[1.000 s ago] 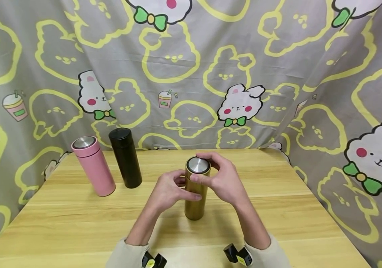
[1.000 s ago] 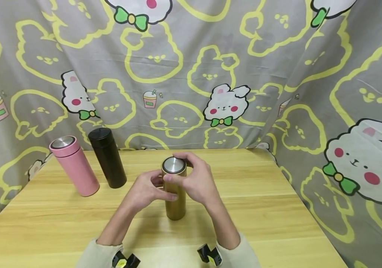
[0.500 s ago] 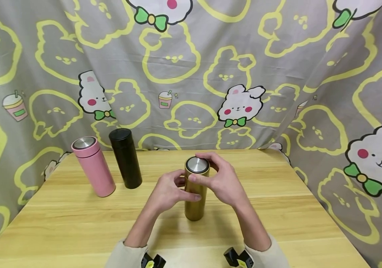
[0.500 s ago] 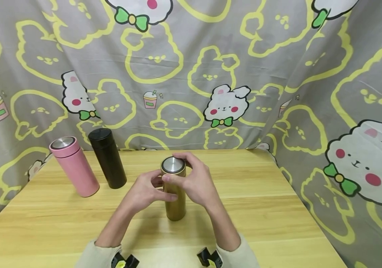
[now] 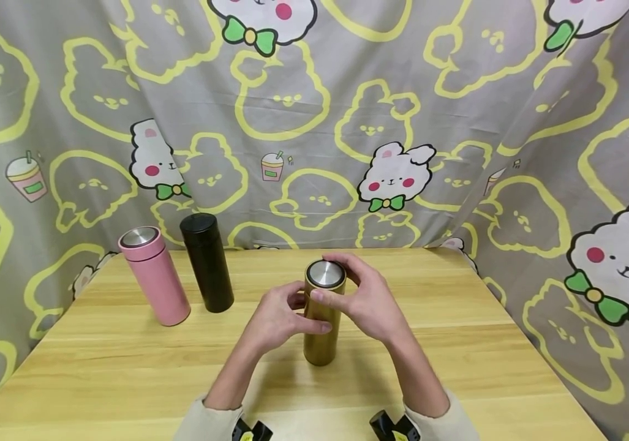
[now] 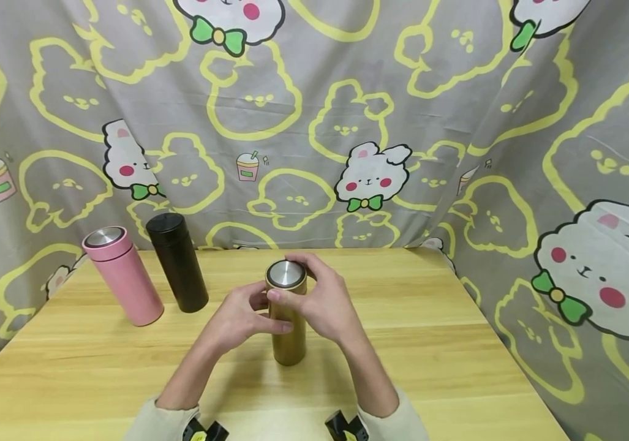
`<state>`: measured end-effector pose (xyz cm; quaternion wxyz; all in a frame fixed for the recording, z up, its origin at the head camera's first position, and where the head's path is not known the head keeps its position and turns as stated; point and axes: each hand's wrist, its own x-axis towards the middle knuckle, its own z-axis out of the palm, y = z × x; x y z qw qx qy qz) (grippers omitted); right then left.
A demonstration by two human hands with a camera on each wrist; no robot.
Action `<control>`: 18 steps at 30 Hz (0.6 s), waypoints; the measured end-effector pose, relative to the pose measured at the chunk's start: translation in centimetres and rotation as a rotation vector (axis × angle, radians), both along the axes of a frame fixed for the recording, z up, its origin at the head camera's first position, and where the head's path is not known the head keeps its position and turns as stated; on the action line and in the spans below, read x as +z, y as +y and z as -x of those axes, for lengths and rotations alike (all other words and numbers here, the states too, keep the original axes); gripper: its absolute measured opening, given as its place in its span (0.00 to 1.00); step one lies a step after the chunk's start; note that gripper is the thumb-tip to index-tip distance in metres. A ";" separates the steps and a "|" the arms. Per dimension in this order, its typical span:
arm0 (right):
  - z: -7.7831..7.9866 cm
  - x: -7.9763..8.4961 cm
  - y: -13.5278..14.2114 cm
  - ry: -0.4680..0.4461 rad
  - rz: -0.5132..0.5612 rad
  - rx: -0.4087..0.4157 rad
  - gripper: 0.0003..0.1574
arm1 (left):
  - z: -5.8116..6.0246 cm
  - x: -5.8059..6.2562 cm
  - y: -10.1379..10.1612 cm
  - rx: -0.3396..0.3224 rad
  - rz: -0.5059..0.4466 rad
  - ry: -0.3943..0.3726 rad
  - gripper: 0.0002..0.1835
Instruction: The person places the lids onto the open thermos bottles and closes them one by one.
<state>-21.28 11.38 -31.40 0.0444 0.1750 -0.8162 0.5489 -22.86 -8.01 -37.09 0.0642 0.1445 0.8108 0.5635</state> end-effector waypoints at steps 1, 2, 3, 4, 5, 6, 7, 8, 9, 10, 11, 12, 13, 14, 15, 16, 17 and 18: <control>0.0 0.0 0.0 -0.010 -0.012 -0.007 0.47 | 0.0 0.0 -0.1 0.005 -0.007 -0.004 0.31; 0.1 -0.1 0.0 -0.021 -0.024 -0.012 0.49 | 0.1 0.0 -0.3 0.017 -0.010 -0.010 0.32; 0.2 -0.2 0.1 -0.031 -0.035 -0.020 0.51 | 0.2 0.0 -0.5 0.036 -0.011 -0.015 0.33; 0.4 -0.2 0.1 -0.036 -0.040 -0.027 0.52 | 0.3 0.0 -0.8 0.057 -0.012 -0.022 0.34; 0.6 -0.3 0.2 -0.038 -0.043 -0.034 0.52 | 0.5 0.1 -1.2 0.078 -0.012 -0.027 0.35; 0.7 -0.5 0.3 -0.035 -0.044 -0.041 0.51 | 0.6 0.1 -1.6 0.099 -0.009 -0.031 0.36; 1.0 -0.6 0.4 -0.027 -0.040 -0.047 0.49 | 0.8 0.2 -2.1 0.122 -0.001 -0.033 0.37; 1.1 -0.7 0.5 -0.020 -0.031 -0.052 0.47 | 1.0 0.3 -2.7 0.144 0.008 -0.034 0.39; 1.3 -0.9 0.5 -0.013 -0.022 -0.059 0.45 | 1.2 0.3 -3.3 0.163 0.014 -0.029 0.40; 1.4 -1.0 0.6 -0.005 -0.013 -0.065 0.44 | 1.3 0.4 -4.0 0.176 0.017 -0.024 0.40; 1.6 -1.1 0.7 -0.001 -0.010 -0.074 0.43 | 1.4 0.5 -4.6 0.189 0.022 -0.019 0.41; 1.7 -1.2 0.8 0.003 -0.007 -0.081 0.42 | 1.5 0.6 -5.3 0.201 0.022 -0.015 0.41; 1.8 -1.3 0.9 0.002 -0.004 -0.090 0.41 | 1.6 0.7 -6.1 0.213 0.021 -0.012 0.42; 1.9 -1.4 1.0 -0.001 -0.004 -0.099 0.41 | 1.6 0.9 -6.8 0.224 0.017 -0.011 0.42; 2.1 -1.5 1.0 -0.005 -0.006 -0.107 0.40 | 1.6 1.1 -7.5 0.236 0.017 -0.010 0.42; 2.2 -1.6 1.1 -0.010 -0.005 -0.113 0.40 | 1.6 1.2 -8.2 0.245 0.013 -0.011 0.43; 2.3 -1.7 1.1 -0.017 -0.003 -0.119 0.39 | 1.5 1.4 -8.8 0.254 0.012 -0.013 0.43; 2.4 -1.7 1.2 -0.027 -0.002 -0.123 0.39 | 1.5 1.5 -9.5 0.263 0.013 -0.014 0.43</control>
